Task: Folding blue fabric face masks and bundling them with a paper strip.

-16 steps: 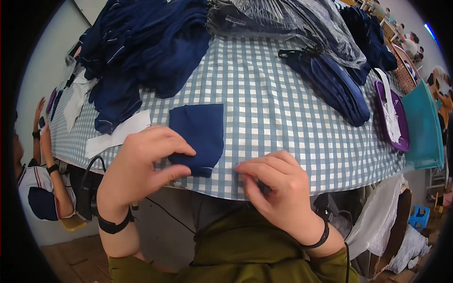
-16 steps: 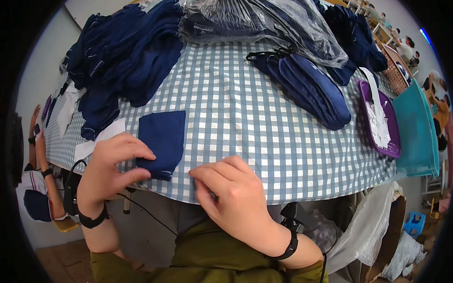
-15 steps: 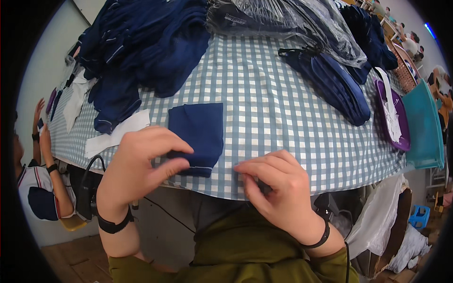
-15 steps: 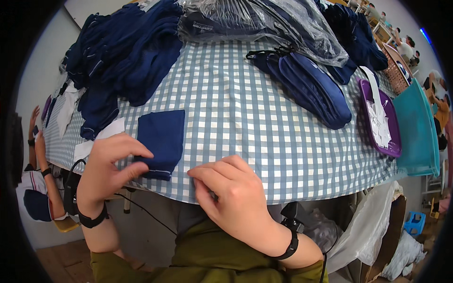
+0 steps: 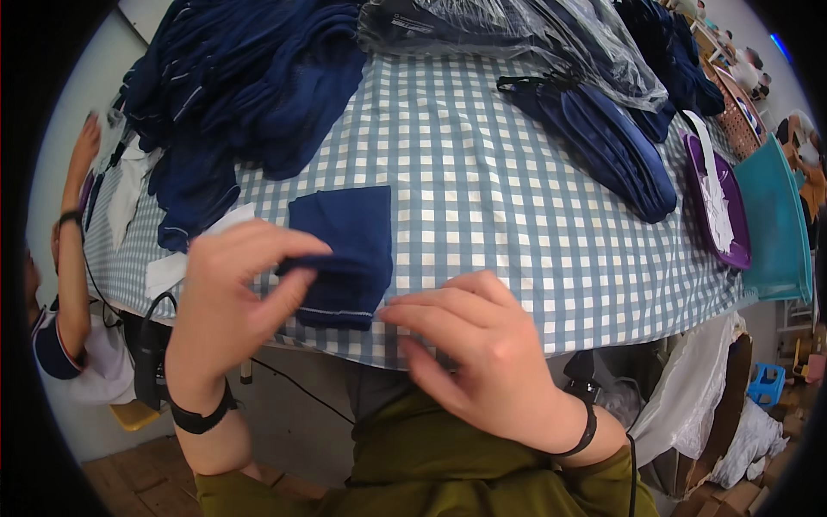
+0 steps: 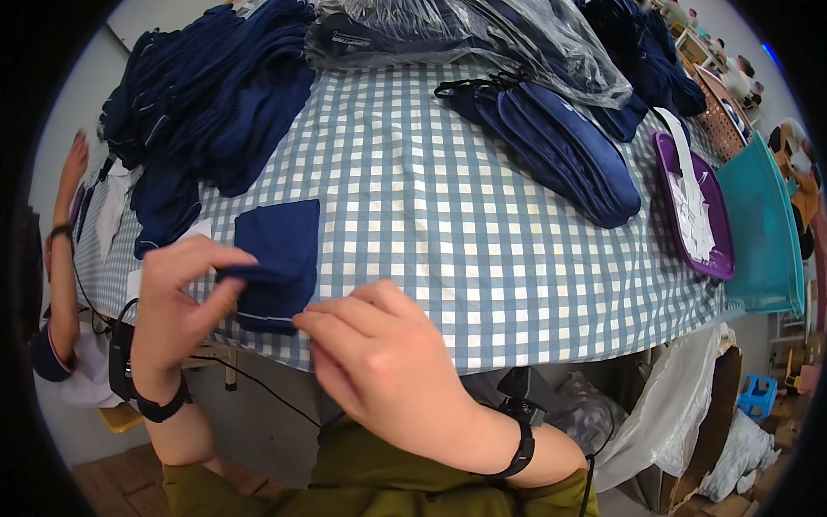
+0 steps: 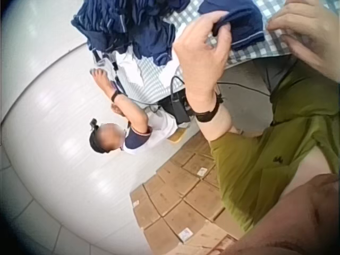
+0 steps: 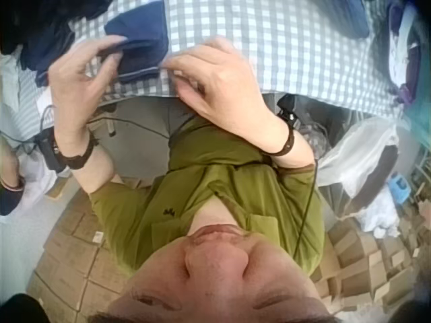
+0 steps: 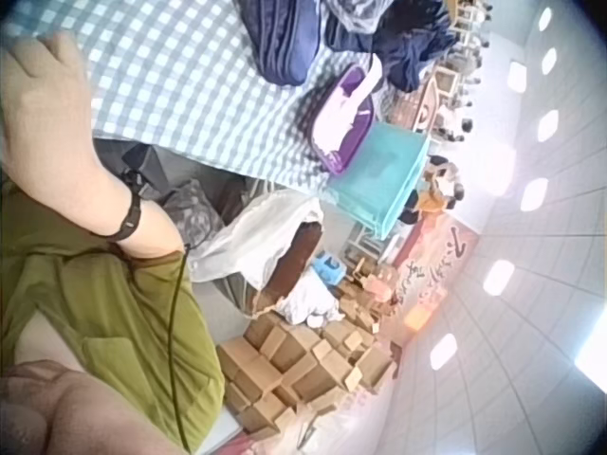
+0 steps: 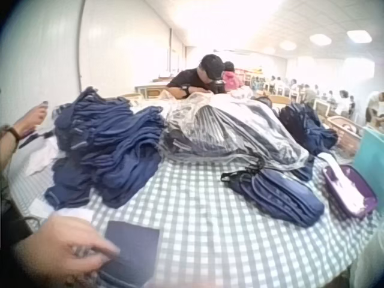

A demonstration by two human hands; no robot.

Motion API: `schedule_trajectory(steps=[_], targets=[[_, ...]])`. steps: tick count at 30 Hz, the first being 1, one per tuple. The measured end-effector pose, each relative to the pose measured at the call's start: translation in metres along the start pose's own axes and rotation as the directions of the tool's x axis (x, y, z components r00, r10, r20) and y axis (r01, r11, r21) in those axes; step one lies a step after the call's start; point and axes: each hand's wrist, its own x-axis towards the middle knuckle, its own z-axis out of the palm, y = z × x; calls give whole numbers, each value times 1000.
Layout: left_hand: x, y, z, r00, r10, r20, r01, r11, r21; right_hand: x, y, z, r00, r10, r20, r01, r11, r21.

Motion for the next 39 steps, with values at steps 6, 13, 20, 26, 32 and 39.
schedule_trajectory(steps=[6,13,20,26,32,39], targets=[[28,-7,-8,941,-133,-310,128,991,-37,-9,-11,14,997,-63,40,61,997,46],[37,-5,-8,959,-64,-276,66,998,-2,-20,-3,14,999,-29,36,26,996,84],[-2,29,-45,944,29,329,-56,996,74,-22,-4,12,999,-41,21,39,992,118],[1,54,-8,997,3,-73,4,995,102,-24,-6,11,997,-48,65,41,995,95],[12,18,71,993,-72,91,43,958,284,-35,-3,-6,997,-44,58,38,993,110],[8,18,75,985,-160,61,117,888,445,-16,5,-110,945,34,-325,-96,980,-175]])
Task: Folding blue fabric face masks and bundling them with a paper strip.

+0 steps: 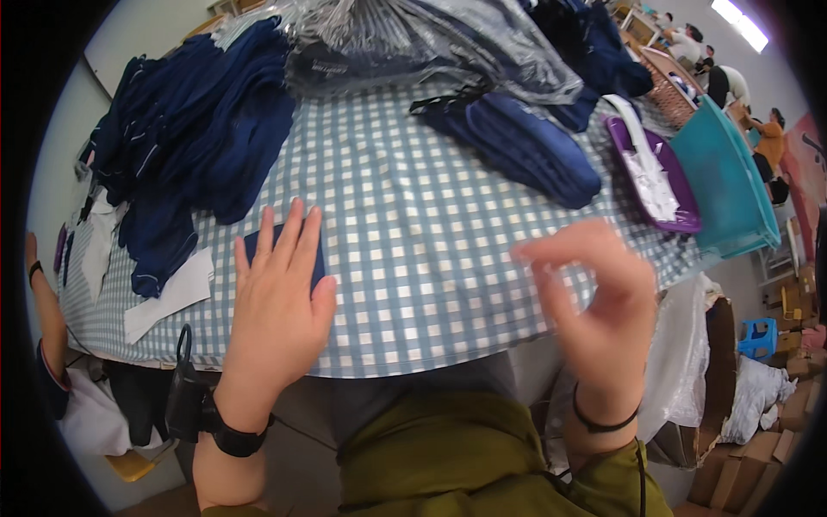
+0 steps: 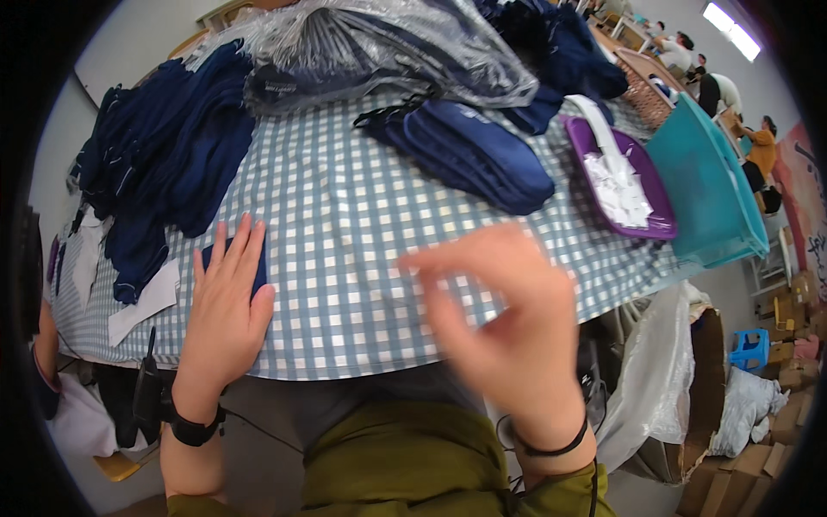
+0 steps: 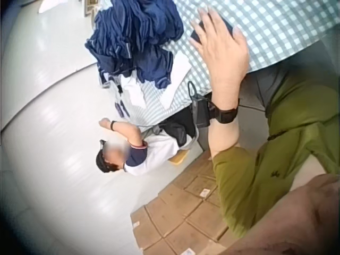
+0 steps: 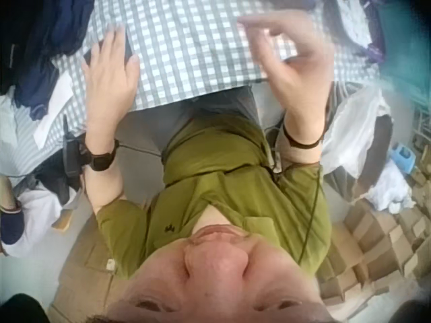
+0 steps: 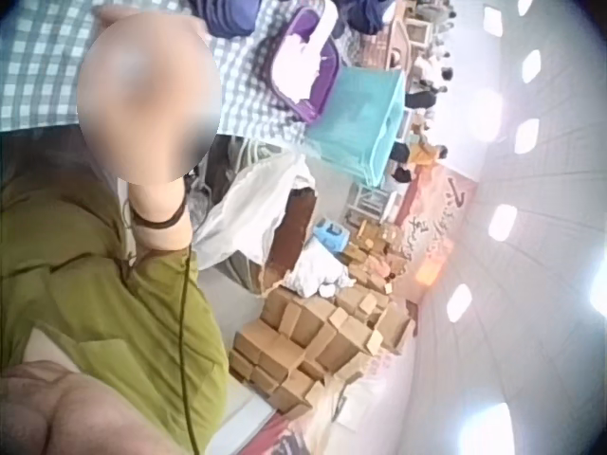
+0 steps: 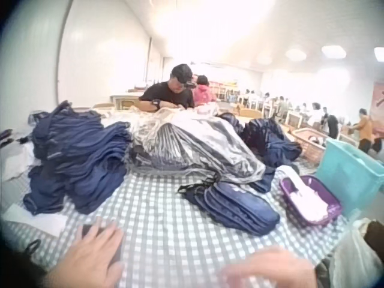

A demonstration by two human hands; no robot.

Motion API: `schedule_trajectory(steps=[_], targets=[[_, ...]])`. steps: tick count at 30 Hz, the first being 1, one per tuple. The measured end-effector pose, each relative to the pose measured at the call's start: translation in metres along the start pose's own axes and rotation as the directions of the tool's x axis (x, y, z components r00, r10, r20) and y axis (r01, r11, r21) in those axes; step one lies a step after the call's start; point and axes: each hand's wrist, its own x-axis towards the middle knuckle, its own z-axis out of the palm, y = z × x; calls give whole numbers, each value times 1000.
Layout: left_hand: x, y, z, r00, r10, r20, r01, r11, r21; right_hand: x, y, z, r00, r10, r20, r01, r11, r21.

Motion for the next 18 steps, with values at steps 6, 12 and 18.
schedule_trajectory(steps=[6,12,18], targets=[[3,0,0,999,23,-34,-25,998,-66,53,54,-61,940,124,-317,-174,976,-133],[3,-1,2,997,51,-52,-54,997,-62,74,77,-47,988,113,-108,-142,937,-320],[-1,1,-4,998,46,-40,-50,995,-88,99,92,-15,981,188,-44,-187,876,-444]])
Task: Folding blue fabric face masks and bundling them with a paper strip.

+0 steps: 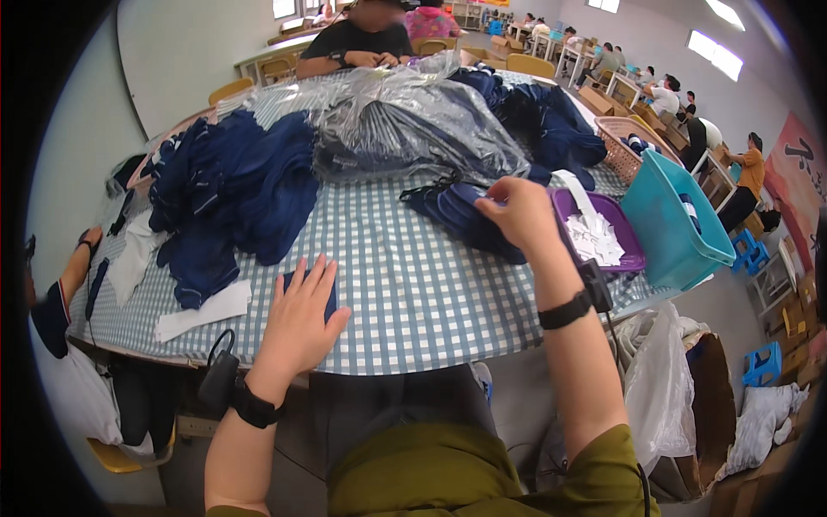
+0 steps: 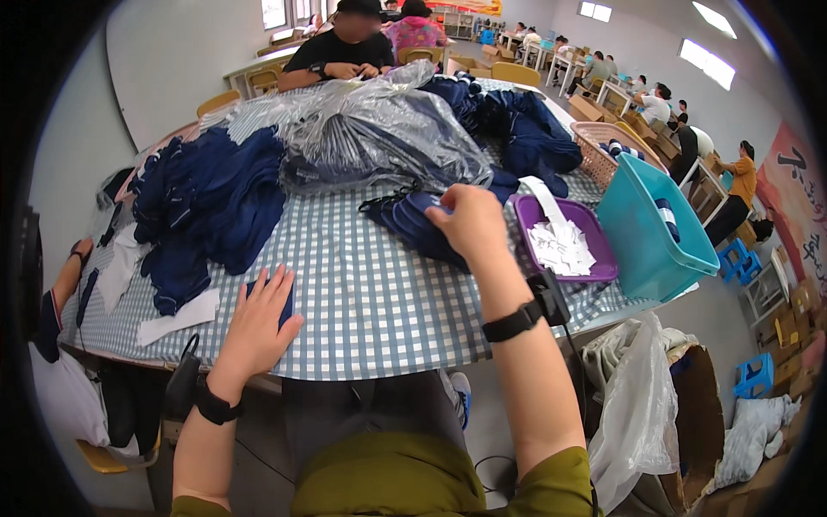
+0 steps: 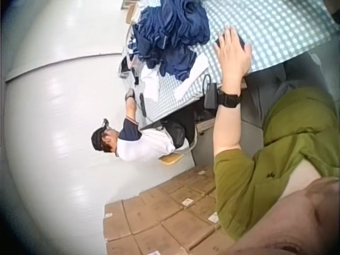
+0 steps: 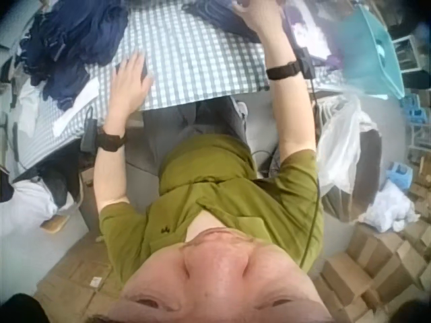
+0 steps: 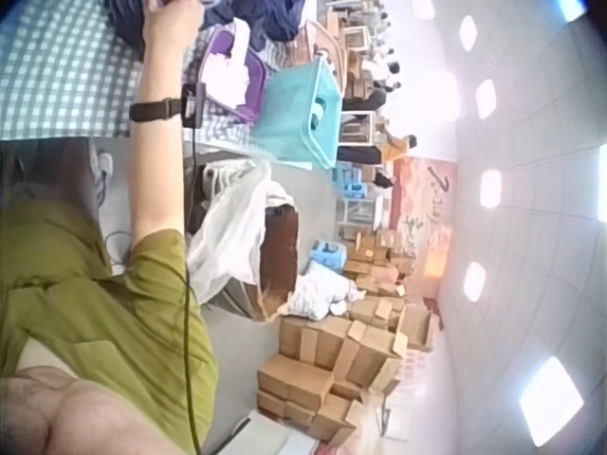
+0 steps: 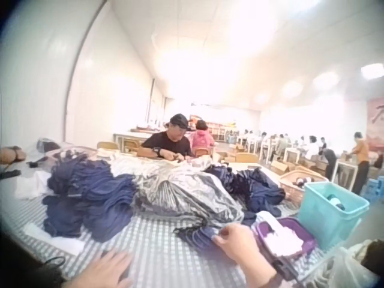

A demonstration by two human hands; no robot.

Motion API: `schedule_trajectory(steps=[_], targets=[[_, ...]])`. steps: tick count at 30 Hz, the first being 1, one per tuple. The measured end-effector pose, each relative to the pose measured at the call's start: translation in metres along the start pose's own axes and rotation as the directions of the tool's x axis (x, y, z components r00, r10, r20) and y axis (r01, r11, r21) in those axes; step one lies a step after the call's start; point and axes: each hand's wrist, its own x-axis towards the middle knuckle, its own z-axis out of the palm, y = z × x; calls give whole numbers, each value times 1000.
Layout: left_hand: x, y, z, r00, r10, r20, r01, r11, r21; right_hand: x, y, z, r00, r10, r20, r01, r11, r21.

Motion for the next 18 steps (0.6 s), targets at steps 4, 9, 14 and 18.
schedule_trajectory(steps=[4,9,14,18], targets=[[-2,1,-1,1000,-12,0,12,1000,-26,3,1,10,991,20,130,-6,995,-103],[-2,-1,3,1000,2,-17,-2,1000,-15,3,2,8,998,6,56,-1,997,-78],[-2,-23,10,997,18,-79,-30,987,-160,8,4,9,998,-15,-60,11,998,-61],[-17,-38,-35,751,-384,-538,-172,673,-720,1,22,-3,995,18,99,-7,994,-114]])
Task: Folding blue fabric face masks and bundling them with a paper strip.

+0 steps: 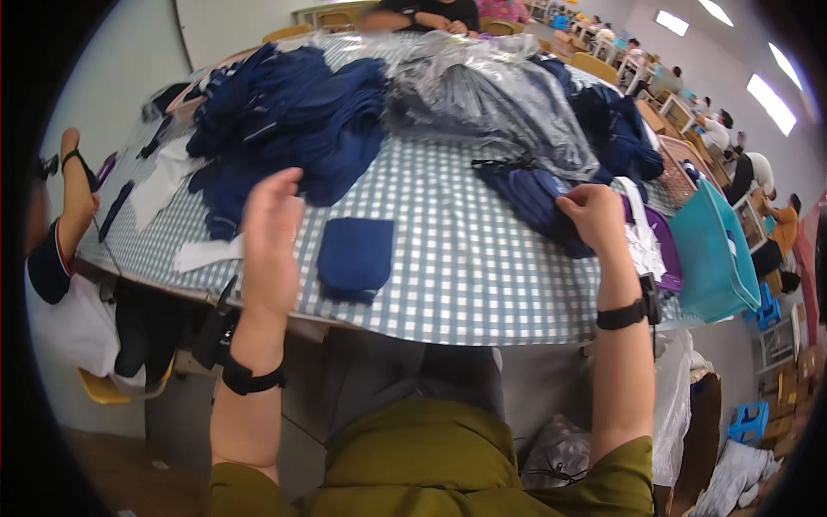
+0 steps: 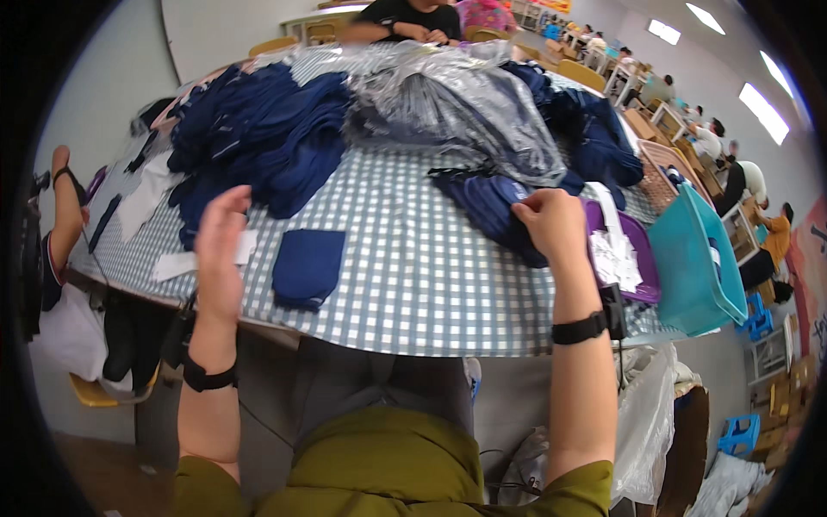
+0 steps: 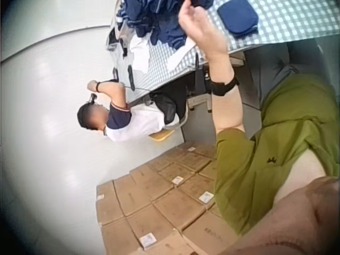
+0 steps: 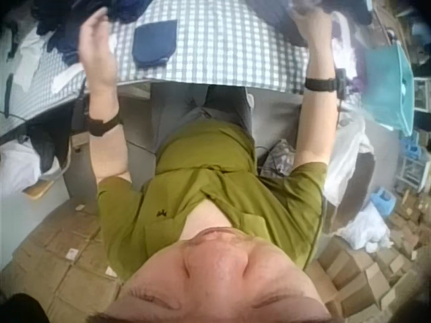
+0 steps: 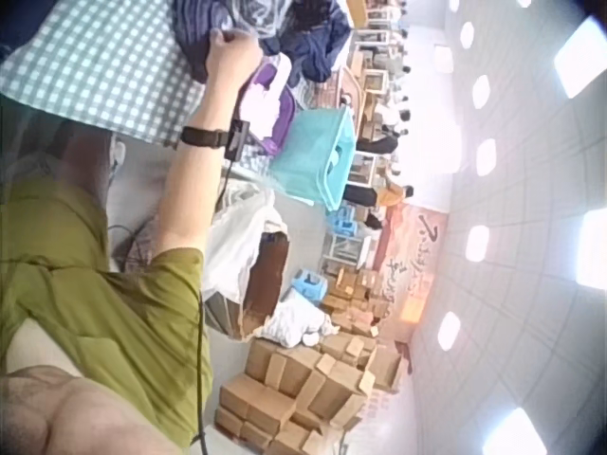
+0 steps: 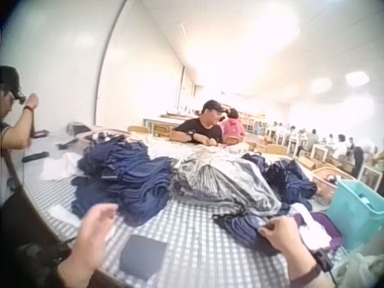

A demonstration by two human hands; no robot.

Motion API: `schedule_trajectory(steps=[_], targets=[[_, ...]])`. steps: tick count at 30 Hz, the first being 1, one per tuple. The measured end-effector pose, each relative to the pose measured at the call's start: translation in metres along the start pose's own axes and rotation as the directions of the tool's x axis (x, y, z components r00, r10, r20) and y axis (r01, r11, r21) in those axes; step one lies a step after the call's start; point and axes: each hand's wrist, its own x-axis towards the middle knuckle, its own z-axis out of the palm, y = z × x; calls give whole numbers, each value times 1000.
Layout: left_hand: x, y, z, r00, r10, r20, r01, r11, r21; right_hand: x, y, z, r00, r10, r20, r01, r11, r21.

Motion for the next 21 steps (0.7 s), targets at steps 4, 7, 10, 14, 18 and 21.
schedule_trajectory(steps=[4,7,10,14,18,21], targets=[[-23,12,-45,960,-151,-235,70,945,-321,-6,-6,5,999,-4,39,4,1000,-12],[-46,19,-50,966,-149,-211,71,938,-340,-6,-7,4,999,-37,-22,36,999,-20],[-60,26,-47,980,-116,-161,61,948,-313,-8,-11,-2,975,-63,-215,55,998,-44],[-67,42,-41,991,-35,-126,-3,957,-290,0,-13,-24,829,-188,-527,161,982,-96],[-62,52,-26,993,106,-59,-113,985,-134,-13,-26,-70,719,-103,-688,116,993,-27],[-40,50,-10,915,264,305,-337,916,218,-32,-50,-83,818,19,-574,75,987,140]])
